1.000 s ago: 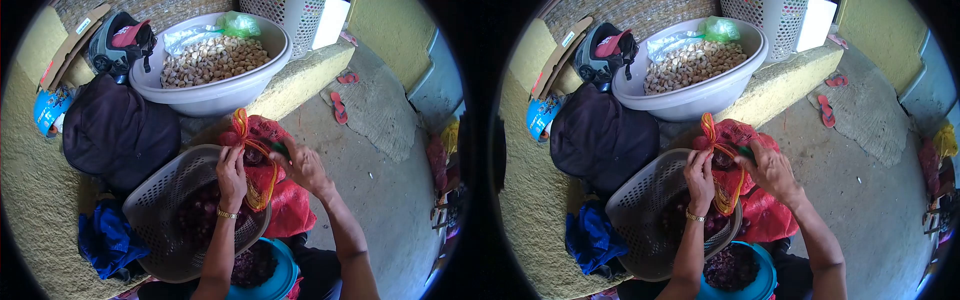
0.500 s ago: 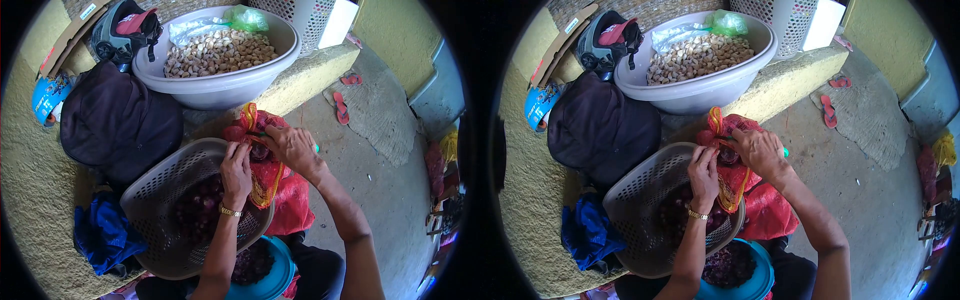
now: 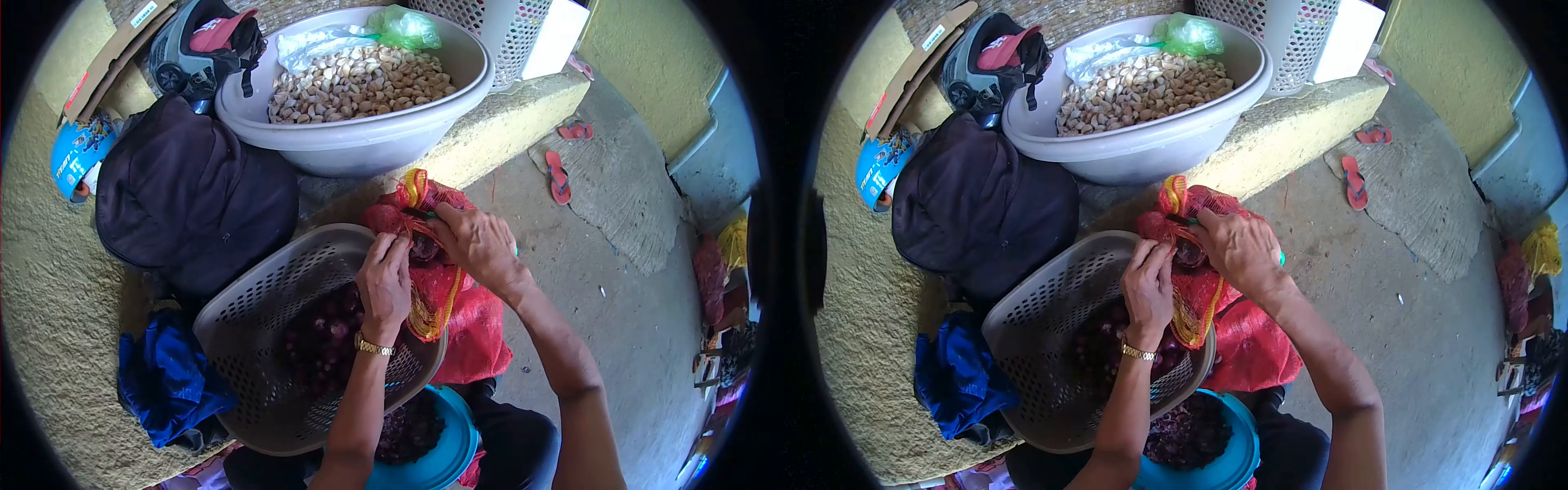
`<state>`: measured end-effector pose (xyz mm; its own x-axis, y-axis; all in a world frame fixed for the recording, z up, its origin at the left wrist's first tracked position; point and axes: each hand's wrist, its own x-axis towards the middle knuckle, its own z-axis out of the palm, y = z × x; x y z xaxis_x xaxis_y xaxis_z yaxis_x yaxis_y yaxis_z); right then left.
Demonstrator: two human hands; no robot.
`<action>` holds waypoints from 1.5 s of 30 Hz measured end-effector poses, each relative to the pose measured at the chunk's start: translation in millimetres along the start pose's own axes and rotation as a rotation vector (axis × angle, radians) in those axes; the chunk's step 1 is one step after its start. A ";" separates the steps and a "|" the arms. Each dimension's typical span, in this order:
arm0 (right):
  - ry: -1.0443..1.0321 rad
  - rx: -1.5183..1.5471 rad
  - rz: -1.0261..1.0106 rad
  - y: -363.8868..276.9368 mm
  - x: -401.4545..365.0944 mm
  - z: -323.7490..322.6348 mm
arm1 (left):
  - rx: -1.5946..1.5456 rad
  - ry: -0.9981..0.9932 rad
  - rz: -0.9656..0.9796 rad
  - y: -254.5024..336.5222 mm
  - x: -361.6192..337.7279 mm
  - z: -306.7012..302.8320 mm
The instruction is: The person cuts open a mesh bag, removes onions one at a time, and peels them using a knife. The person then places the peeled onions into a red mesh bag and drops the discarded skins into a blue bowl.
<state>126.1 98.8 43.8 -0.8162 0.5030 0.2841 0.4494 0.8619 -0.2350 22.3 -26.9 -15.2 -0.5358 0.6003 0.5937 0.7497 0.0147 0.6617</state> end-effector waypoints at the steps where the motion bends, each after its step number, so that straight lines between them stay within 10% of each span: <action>1: 0.006 0.016 -0.018 1.1 1.1 0.2 | 0.001 0.000 -0.002 -0.2 -0.5 -0.5; 19: 0.172 0.305 0.041 0.7 -17.7 4.9 | 0.225 -0.078 -0.106 6.4 10.1 -10.6; 23: 0.190 0.394 0.112 3.6 -24.3 19.7 | 0.203 0.032 0.181 -15.0 27.1 -4.5; 26: 0.044 0.505 0.299 2.5 -26.8 23.6 | -0.108 -0.168 -0.279 -4.9 51.4 -5.7; 45: -0.076 0.902 0.543 0.6 -32.5 14.0 | 0.111 -0.306 -0.189 -21.0 65.8 1.8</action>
<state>147.8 82.1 21.4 -0.6213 0.7747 -0.1177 0.3503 0.1402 -0.9261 -28.0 13.7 9.2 -0.5403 0.7899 0.2902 0.6951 0.2245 0.6830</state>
